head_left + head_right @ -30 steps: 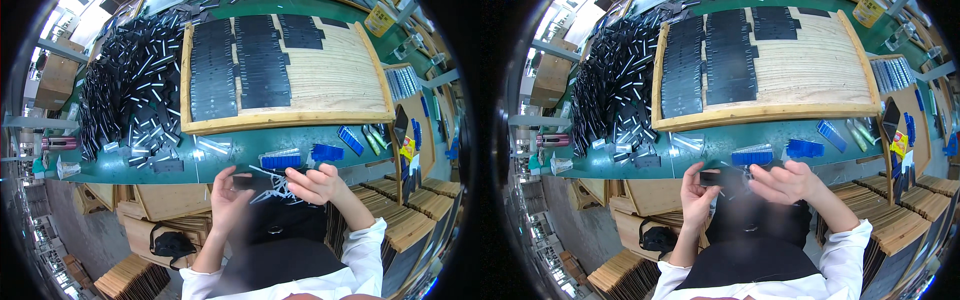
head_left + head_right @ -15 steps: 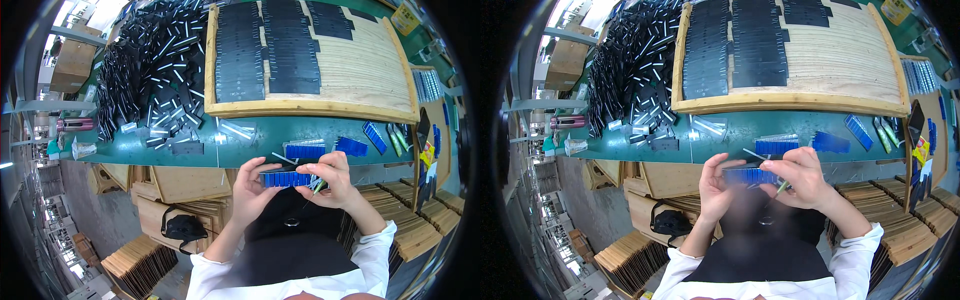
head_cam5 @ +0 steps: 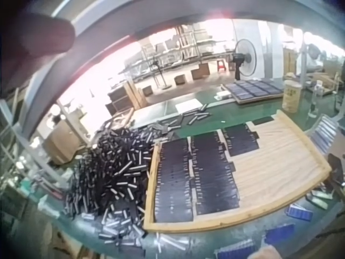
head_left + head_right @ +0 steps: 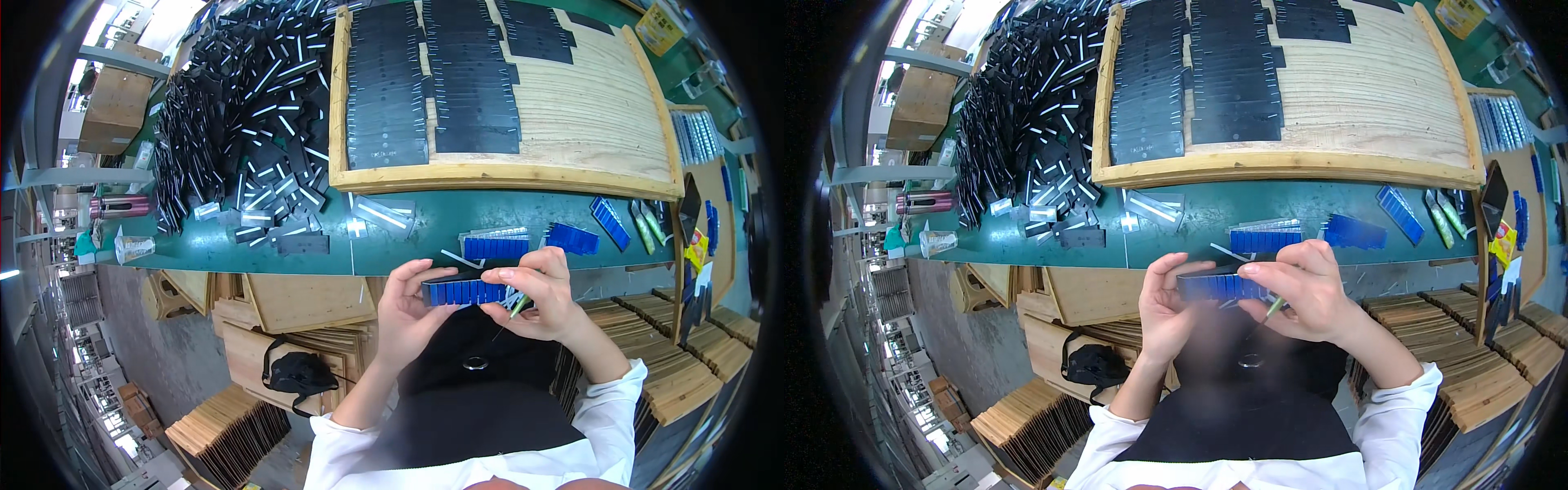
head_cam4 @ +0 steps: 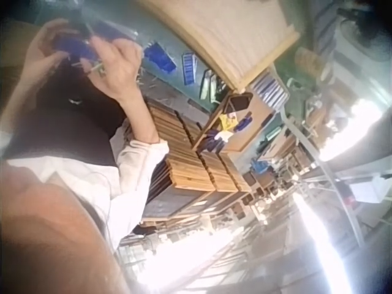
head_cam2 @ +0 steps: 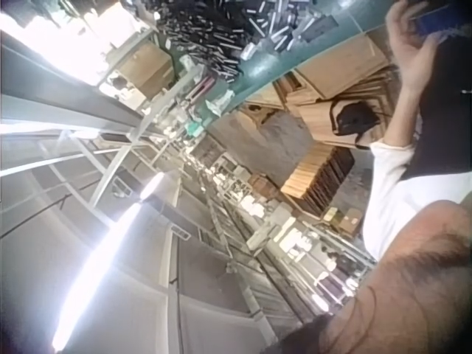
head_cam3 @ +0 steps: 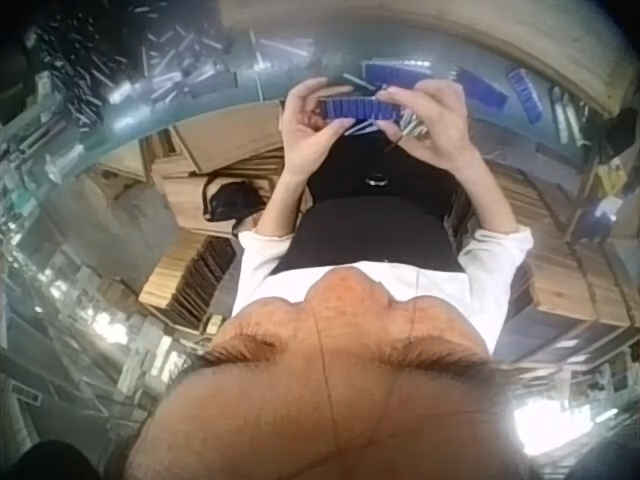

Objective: The person assembles small electronic components by sticking black plates and blue strips together with adhesive tape, then organizes the assembled components into a wooden tray. The adhesive tape is applied using a hand applicator.

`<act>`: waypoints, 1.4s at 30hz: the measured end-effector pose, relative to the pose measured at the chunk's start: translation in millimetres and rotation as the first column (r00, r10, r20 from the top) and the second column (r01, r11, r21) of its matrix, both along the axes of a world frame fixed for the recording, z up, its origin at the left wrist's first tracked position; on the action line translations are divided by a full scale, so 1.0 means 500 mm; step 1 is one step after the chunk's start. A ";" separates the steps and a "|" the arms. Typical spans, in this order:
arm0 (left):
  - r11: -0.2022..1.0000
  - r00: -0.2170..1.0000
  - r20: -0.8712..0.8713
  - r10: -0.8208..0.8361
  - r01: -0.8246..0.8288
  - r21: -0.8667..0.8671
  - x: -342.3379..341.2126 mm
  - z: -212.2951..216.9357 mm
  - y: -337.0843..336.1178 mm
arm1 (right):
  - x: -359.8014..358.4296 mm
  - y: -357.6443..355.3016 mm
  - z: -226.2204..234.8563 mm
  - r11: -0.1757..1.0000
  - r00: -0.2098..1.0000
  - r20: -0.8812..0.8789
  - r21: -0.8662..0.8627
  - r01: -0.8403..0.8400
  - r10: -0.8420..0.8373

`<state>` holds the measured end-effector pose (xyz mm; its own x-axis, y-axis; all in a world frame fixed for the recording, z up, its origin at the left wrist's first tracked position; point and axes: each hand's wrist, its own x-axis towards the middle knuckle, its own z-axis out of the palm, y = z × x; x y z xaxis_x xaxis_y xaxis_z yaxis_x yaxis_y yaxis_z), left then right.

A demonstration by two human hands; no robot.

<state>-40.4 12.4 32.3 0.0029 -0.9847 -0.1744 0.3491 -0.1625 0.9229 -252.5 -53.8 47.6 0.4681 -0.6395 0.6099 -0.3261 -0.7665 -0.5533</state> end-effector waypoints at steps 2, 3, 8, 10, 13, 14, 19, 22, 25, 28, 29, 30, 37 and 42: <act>1.000 1.000 -0.004 -0.003 0.003 0.003 -0.001 0.001 -0.001 | 0.003 -0.001 0.001 1.000 1.000 -0.005 -0.004 0.004 -0.004; 1.000 0.999 -0.026 -0.019 0.019 0.016 0.000 0.003 -0.001 | 0.006 -0.001 0.001 1.000 1.000 0.024 -0.005 0.009 -0.009; 0.989 0.990 -0.140 0.006 0.015 0.144 0.007 0.008 -0.002 | 0.016 -0.005 -0.006 0.998 0.997 0.079 0.068 -0.004 -0.001; 0.989 0.986 -0.165 0.018 0.006 0.148 0.012 0.009 -0.002 | 0.016 -0.006 -0.007 0.998 0.998 0.063 0.058 -0.020 0.016; 0.993 0.989 -0.150 -0.006 0.023 0.114 0.016 0.008 -0.002 | 0.020 -0.008 -0.001 0.998 0.998 0.056 0.048 -0.030 0.028; 0.993 0.988 -0.154 -0.007 0.025 0.114 0.017 0.007 -0.001 | 0.021 -0.009 0.001 0.998 0.998 0.056 0.040 -0.040 0.038; 0.995 0.988 -0.155 -0.020 0.034 0.093 0.018 -0.001 -0.002 | 0.020 -0.009 0.002 0.998 0.998 0.050 0.043 -0.037 0.035; 0.995 0.986 -0.166 -0.022 0.038 0.091 0.019 -0.002 -0.001 | 0.020 -0.010 0.003 0.998 0.998 0.049 0.044 -0.035 0.033; 0.995 0.984 -0.177 -0.021 0.037 0.088 0.018 -0.003 -0.001 | 0.021 -0.010 0.003 0.998 0.998 0.048 0.046 -0.034 0.032; 0.996 0.981 -0.190 -0.026 0.042 0.084 0.018 -0.006 -0.001 | 0.022 -0.010 0.003 0.998 0.998 0.056 0.045 -0.033 0.030; 0.996 0.981 -0.190 -0.026 0.042 0.084 0.018 -0.005 -0.001 | 0.022 -0.010 0.004 0.999 0.998 0.061 0.043 -0.033 0.030; 0.996 0.980 -0.196 -0.026 0.042 0.080 0.018 -0.004 -0.001 | 0.022 -0.010 0.004 0.999 0.998 0.061 0.044 -0.033 0.030; 0.997 0.979 -0.204 -0.023 0.038 0.071 0.020 -0.003 0.002 | 0.022 -0.008 -0.001 0.999 0.998 0.057 0.035 -0.027 0.025; 0.998 0.987 -0.160 -0.011 0.021 0.063 0.019 0.008 0.002 | 0.019 -0.007 -0.001 0.999 0.999 0.027 0.046 -0.028 0.027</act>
